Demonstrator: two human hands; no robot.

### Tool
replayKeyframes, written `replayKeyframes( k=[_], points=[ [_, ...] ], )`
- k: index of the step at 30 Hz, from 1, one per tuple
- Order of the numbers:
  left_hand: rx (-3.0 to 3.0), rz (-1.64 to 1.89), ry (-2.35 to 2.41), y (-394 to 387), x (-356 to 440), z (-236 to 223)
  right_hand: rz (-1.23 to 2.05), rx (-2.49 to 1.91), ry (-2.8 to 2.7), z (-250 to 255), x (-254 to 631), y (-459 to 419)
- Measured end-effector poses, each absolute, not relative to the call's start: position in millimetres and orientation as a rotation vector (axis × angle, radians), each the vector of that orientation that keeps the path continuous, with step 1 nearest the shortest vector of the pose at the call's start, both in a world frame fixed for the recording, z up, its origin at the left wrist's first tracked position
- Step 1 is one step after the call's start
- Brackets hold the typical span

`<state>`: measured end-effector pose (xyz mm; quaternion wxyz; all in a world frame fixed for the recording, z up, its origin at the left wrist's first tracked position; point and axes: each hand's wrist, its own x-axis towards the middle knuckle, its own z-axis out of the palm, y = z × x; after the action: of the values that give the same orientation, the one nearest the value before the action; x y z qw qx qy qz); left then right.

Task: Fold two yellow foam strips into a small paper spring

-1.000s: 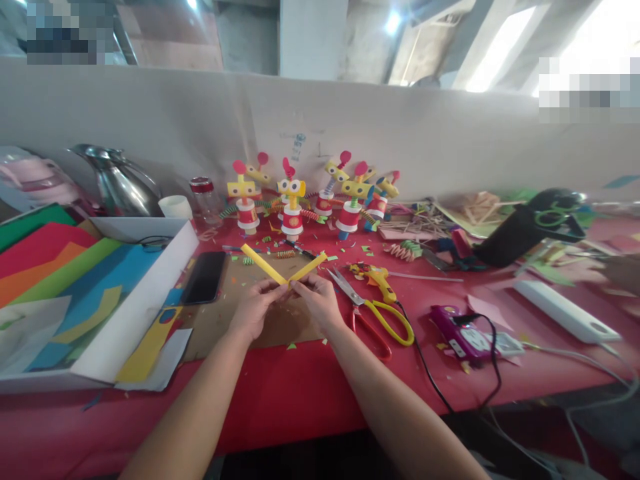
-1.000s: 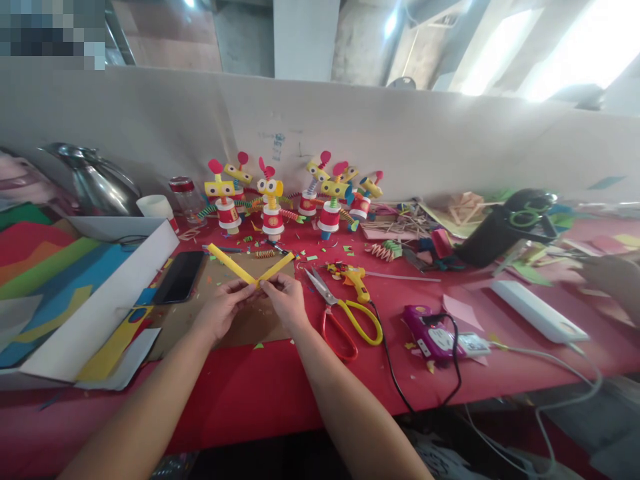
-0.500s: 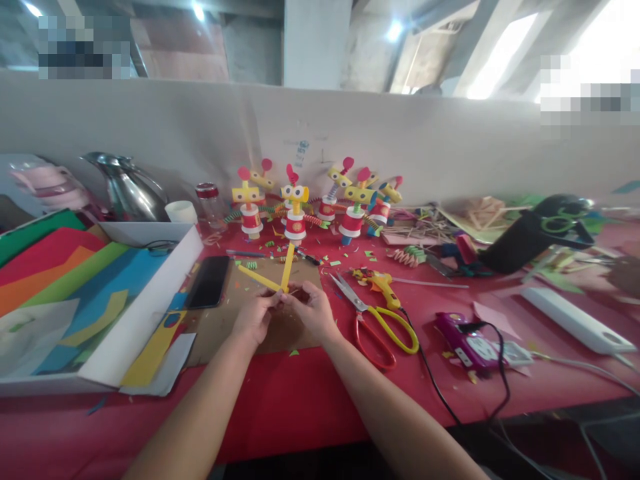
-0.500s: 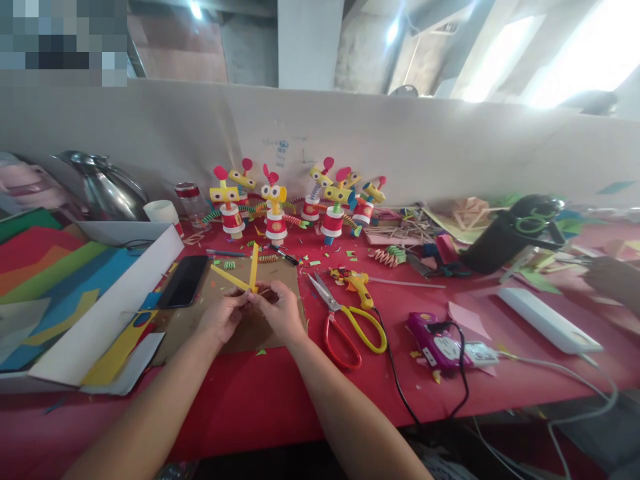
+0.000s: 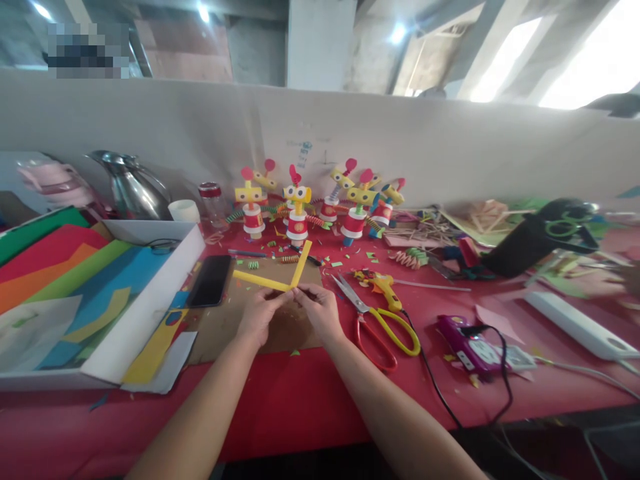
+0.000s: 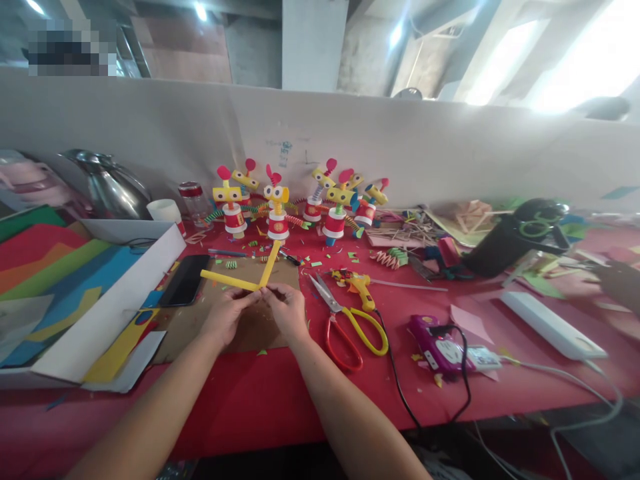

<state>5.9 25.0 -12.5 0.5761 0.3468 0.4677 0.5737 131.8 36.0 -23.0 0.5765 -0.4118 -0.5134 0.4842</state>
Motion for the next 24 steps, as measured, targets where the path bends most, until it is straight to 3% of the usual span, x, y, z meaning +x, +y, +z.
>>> replayKeyframes(
  k=[24],
  points=[
    [0.807,1.384,0.97,22.5,11.0,-7.0,1.266,-0.854,-1.062,-16.2,128.9,32.7]
  ],
)
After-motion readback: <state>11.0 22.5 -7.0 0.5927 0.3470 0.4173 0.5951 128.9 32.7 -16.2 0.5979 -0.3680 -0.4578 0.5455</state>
